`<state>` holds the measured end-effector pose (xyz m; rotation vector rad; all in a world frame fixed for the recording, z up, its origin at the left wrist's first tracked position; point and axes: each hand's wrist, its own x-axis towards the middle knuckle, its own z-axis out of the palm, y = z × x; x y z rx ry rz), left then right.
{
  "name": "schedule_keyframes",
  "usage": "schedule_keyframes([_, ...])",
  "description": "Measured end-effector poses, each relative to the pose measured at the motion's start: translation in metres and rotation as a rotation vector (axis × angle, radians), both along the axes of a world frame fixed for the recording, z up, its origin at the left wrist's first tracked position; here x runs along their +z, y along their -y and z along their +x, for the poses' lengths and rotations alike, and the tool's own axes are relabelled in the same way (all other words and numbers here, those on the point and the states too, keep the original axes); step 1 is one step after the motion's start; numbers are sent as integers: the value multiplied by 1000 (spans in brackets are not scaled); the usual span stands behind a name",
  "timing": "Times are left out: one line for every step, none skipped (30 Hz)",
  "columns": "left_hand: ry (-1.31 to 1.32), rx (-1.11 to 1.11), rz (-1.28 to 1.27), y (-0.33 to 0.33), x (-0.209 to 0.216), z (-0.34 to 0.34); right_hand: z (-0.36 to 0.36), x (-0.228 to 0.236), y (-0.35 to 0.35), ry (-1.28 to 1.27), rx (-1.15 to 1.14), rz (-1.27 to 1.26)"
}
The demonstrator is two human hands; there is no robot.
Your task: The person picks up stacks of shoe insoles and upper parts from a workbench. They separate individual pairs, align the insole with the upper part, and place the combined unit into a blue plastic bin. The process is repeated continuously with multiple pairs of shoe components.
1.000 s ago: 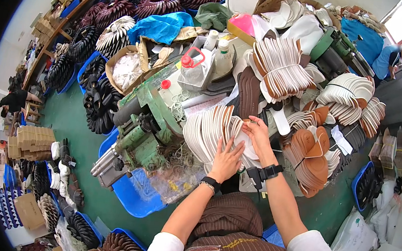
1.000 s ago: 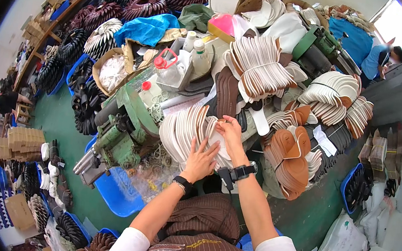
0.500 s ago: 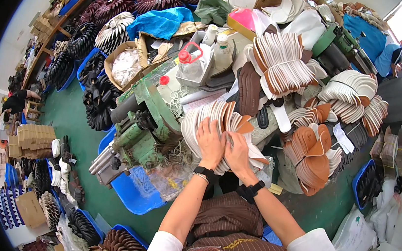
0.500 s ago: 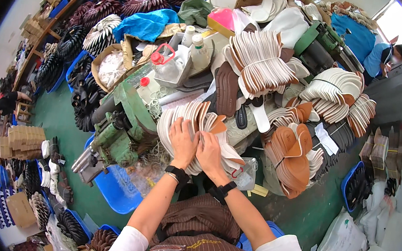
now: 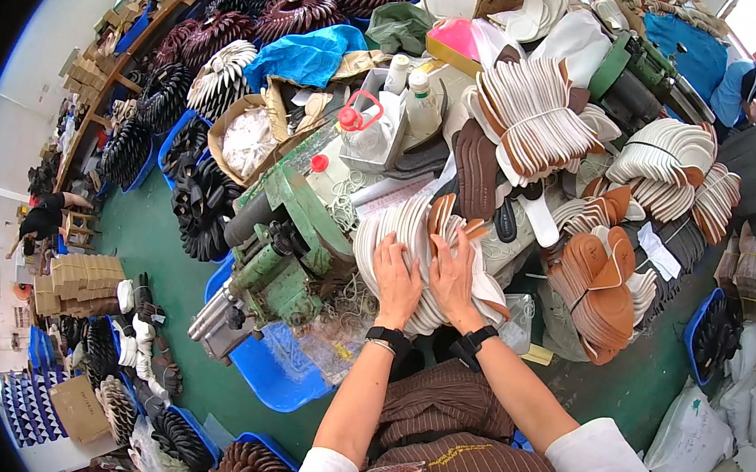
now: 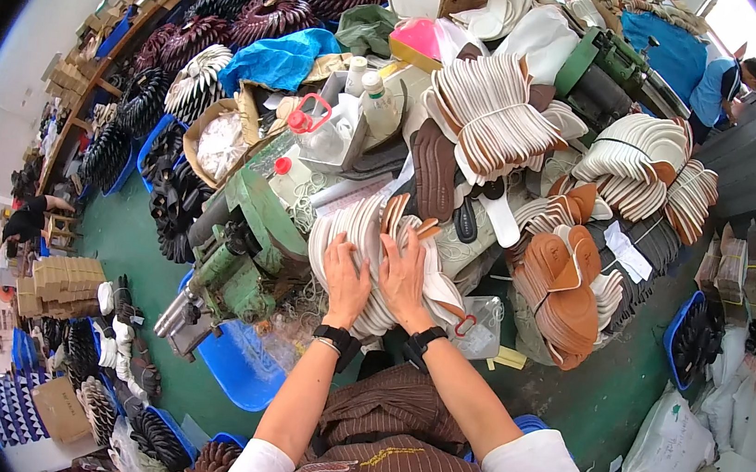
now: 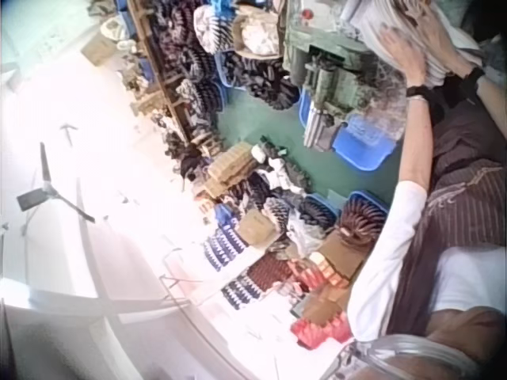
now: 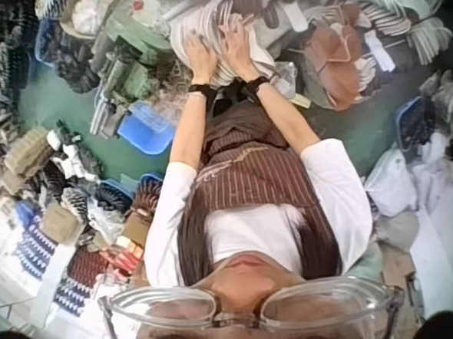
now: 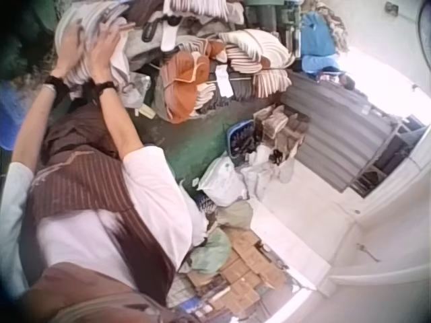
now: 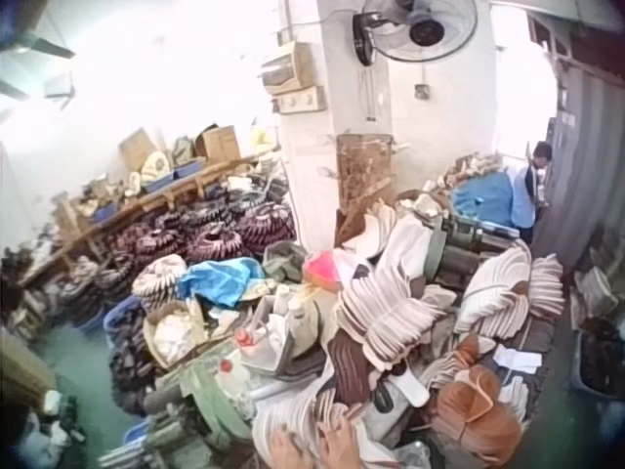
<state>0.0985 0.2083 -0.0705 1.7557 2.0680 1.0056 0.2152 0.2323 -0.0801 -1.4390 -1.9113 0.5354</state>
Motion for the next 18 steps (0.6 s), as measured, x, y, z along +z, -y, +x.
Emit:
schedule_keyframes([23,-10,-23,2,1,0,-2,1,6,16,-42,67])
schedule_keyframes([33,-36,-18,3,1,-3,-5,1,11,32,-85,134])
schedule_keyframes([44,-62,-14,4,2,-7,-3,-5,15,-34,-99,101])
schedule_keyframes([59,-88,-14,7,1,-9,-5,-1,22,-29,-120,29])
schedule_keyframes([95,-112,-43,11,0,-12,-7,4,29,-23,-140,-44])
schedule_keyframes([139,-105,-41,12,-1,-15,-8,7,33,-18,-161,-117])
schedule_keyframes([185,-102,-35,11,2,-14,-9,2,30,-16,-165,-184])
schedule_keyframes([232,-99,-30,10,4,-14,-7,-3,28,10,-153,-258])
schedule_keyframes([233,-116,-66,9,7,-14,-5,-9,23,35,-142,-331])
schedule_keyframes([134,-97,-39,11,5,-13,-4,-8,16,61,-127,-403])
schedule_keyframes([35,-79,-11,14,2,-11,-4,-6,13,85,-117,-397])
schedule_keyframes([-64,-62,16,19,0,-10,-4,-4,11,104,-72,-395])
schedule_keyframes([-145,-72,-36,25,-3,-10,-2,-2,9,125,-31,-394])
schedule_keyframes([-221,-48,-79,30,-7,-10,-1,-1,7,145,9,-392])
schedule_keyframes([-297,-25,-122,34,-10,-9,-2,-3,6,136,15,-372])
schedule_keyframes([-373,2,-169,38,-11,-10,-3,2,3,138,23,-379])
schedule_keyframes([-420,31,-207,40,-12,-12,-4,7,0,140,30,-385])
schedule_keyframes([-384,22,-195,41,-14,-13,-5,12,-1,142,39,-392])
